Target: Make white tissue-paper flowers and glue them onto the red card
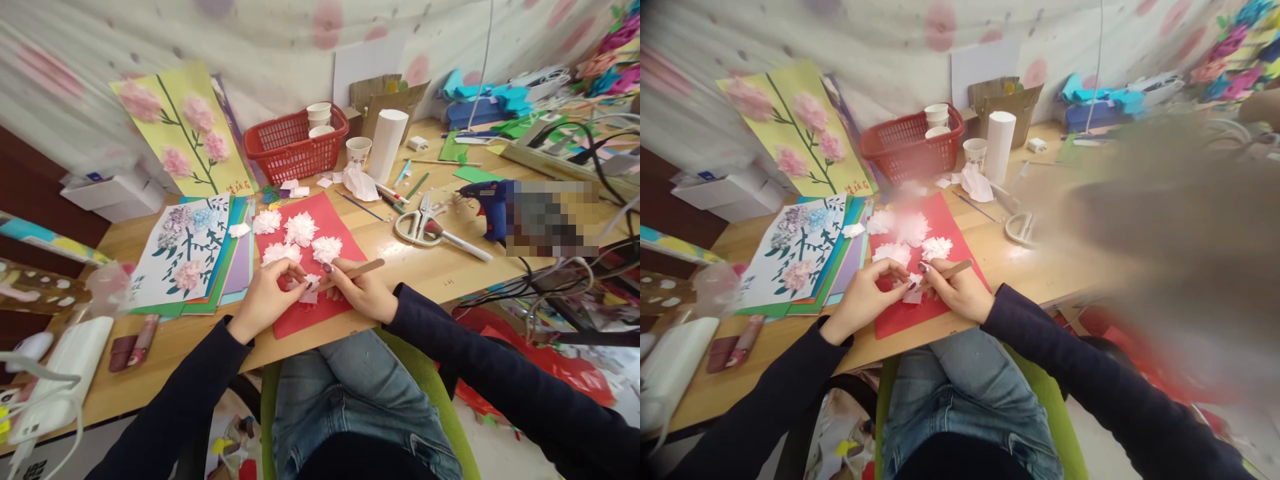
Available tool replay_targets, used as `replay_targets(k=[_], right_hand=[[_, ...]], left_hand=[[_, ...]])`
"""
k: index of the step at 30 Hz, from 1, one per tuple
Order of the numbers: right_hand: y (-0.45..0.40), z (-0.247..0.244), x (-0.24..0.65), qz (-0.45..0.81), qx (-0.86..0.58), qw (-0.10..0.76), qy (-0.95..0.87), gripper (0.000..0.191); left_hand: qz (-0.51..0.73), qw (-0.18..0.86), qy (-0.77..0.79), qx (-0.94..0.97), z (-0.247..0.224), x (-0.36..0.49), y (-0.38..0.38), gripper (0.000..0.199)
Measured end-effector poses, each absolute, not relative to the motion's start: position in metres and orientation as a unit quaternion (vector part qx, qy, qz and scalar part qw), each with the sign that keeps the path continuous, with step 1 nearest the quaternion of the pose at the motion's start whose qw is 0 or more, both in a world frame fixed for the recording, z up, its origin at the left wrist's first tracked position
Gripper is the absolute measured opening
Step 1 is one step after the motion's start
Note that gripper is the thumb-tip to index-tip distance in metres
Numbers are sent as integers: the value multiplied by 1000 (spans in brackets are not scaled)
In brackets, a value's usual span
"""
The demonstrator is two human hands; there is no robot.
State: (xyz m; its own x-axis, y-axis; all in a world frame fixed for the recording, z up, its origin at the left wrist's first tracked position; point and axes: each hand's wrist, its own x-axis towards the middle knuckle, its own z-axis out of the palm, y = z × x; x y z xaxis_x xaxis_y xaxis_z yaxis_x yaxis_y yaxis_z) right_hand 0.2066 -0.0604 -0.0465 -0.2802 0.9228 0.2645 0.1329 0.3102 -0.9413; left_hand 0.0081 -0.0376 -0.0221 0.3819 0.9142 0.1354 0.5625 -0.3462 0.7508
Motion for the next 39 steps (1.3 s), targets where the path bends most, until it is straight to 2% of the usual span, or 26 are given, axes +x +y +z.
replay_targets(k=[3,5,10,13,23,27,30,34,39], right_hand=[[-59,-47,206,400,-398,416,-713,40],[-59,-47,206,370,-405,397,-736,37],[-61,-47,205,315,-397,385,-772,33],[-62,-45,203,292,-386,378,-790,34],[-59,-39,191,278,-408,365,-789,34],[-48,-40,185,352,-424,373,-746,40],[-44,-42,184,448,-442,451,-633,52],[-44,-38,190,457,-456,565,-514,60],[-36,-28,211,465,-446,563,-518,60]], left_hand=[[293,303,471,775,-22,4,-37,7],[286,280,463,791,-21,-4,-38,15],[142,201,462,852,-24,-25,-43,71],[71,181,472,860,-29,-31,-43,87],[58,173,469,864,-36,-32,-38,94],[61,174,470,863,-35,-32,-37,95],[59,175,475,860,-34,-32,-37,95],[76,169,463,867,-36,-31,-38,95],[65,188,457,867,-27,-29,-39,91]])
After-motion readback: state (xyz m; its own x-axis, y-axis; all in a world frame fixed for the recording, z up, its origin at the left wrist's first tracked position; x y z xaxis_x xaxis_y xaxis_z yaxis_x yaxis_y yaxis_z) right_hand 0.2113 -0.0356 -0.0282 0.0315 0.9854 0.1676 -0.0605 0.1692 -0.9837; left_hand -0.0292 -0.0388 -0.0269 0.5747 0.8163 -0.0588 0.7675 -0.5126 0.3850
